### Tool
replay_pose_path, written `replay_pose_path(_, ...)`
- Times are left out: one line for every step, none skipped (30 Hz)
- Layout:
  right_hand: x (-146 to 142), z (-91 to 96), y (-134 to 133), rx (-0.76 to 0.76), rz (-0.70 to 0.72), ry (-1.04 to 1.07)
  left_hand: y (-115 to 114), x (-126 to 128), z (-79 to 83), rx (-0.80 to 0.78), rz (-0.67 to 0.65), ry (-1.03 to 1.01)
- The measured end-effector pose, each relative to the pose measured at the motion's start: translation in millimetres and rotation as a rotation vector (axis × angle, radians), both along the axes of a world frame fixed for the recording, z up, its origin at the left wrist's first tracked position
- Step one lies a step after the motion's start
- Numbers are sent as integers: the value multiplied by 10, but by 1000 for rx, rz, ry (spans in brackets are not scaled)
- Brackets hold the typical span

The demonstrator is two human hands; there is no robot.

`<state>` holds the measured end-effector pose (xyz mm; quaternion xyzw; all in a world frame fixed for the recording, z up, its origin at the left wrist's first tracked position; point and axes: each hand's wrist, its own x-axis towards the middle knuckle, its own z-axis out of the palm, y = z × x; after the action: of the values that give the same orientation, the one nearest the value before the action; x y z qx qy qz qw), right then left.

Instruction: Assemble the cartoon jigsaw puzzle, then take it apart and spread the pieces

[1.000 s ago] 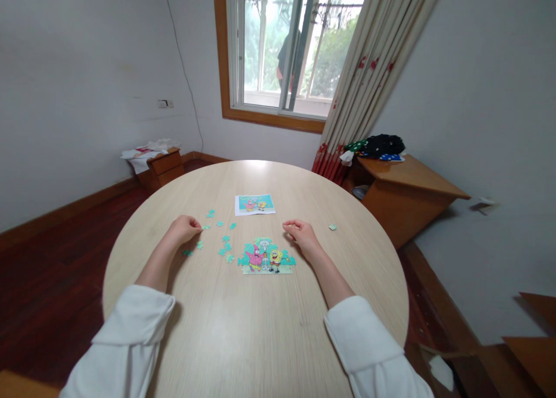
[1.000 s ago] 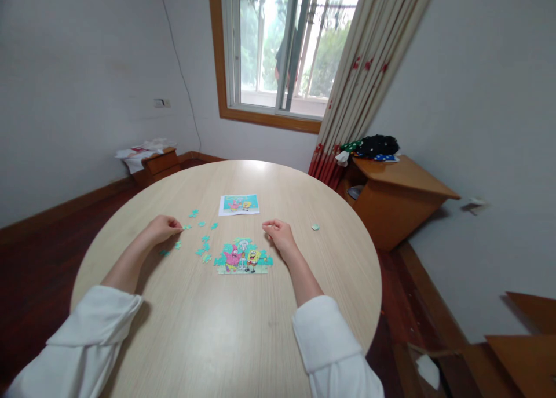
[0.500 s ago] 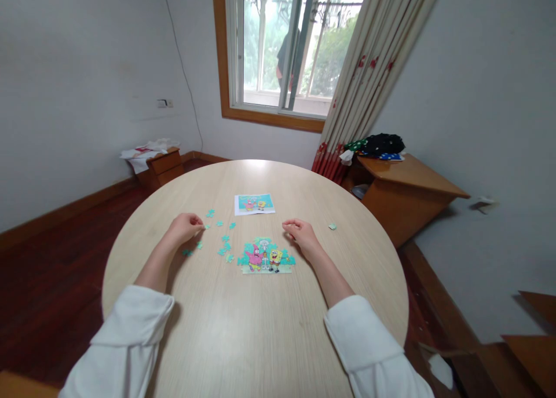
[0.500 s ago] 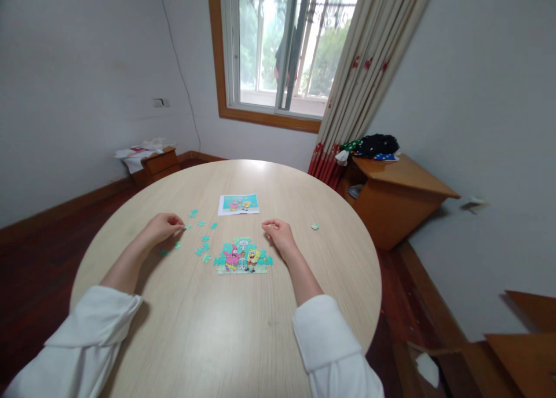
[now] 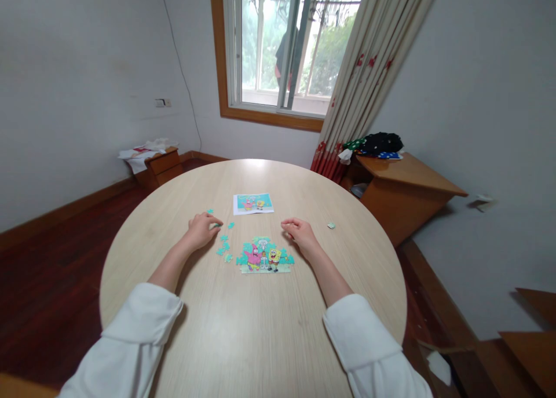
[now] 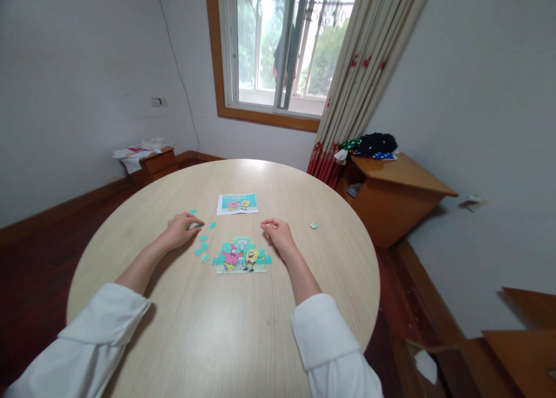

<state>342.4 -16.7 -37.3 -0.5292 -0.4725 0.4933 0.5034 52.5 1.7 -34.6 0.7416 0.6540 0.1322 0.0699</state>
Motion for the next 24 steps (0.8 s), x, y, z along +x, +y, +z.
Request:
replay_pose_path(-1, 2, -2, 1, 0, 0, 3, -3, 6, 5, 1, -1)
replay_pose_path(-2, 3, -4, 1, 0, 0, 6, -8, 11, 7, 6, -1)
replay_pose_path(-2, 4, -6, 2, 1, 0, 9, -13, 14, 7, 12, -1)
replay_pose_path(-1, 3, -7, 3, 3, 1, 13, -18, 16, 7, 20, 0)
replay_pose_path(-1, 2, -7, 4, 5, 2, 17, -22, 16, 6, 27, 1)
replay_pose_path(1, 0, -6, 5, 6, 2, 21, -26, 14, 7, 34, 1)
replay_pose_path(2, -3, -4, 5, 7, 2, 25, -30, 13, 9, 37, 0)
replay_pose_path(4, -7, -1, 5, 8, 2, 28, -34, 11, 14, 35, -2)
replay_pose_path(5, -12, 3, 5, 8, 2, 31, -40, 11, 21, 30, -7)
replay_pose_path(7, -17, 7, 7, 8, 2, 33, -46, 13, 28, 19, -18)
replay_pose_path(9, -22, 11, 9, 7, 2, 32, -53, 15, 32, -1, -37)
replay_pose_path(10, -27, 15, 12, 6, 2, 30, -59, 19, 31, -31, -68)
replay_pose_path(12, -31, 17, 14, 6, 1, 25, -64, 23, 26, -68, -108)
replay_pose_path(13, -34, 19, 14, 5, -1, 19, -68, 26, 16, -109, -152)
replay_pose_path(14, -36, 20, 12, 4, -5, 10, -69, 29, 2, -151, -194)
replay_pose_path(14, -36, 20, 10, 2, -9, 1, -68, 31, -14, -192, -228)
replay_pose_path(13, -34, 18, 7, 0, -12, -9, -65, 32, -30, -228, -251)
replay_pose_path(12, -31, 16, 6, -1, -13, -18, -60, 33, -45, -257, -263)
replay_pose_path(10, -26, 14, 5, 0, -14, -25, -55, 34, -60, -280, -266)
replay_pose_path(8, -21, 12, 4, 0, -13, -31, -49, 35, -73, -297, -262)
replay_pose_path(6, -17, 10, 3, 1, -13, -34, -44, 35, -82, -308, -254)
replay_pose_path(4, -13, 9, 4, 1, -11, -35, -40, 35, -87, -311, -242)
replay_pose_path(3, -10, 8, 5, 2, -10, -33, -37, 35, -88, -308, -228)
replay_pose_path(2, -9, 8, 6, 2, -9, -30, -34, 35, -85, -298, -214)
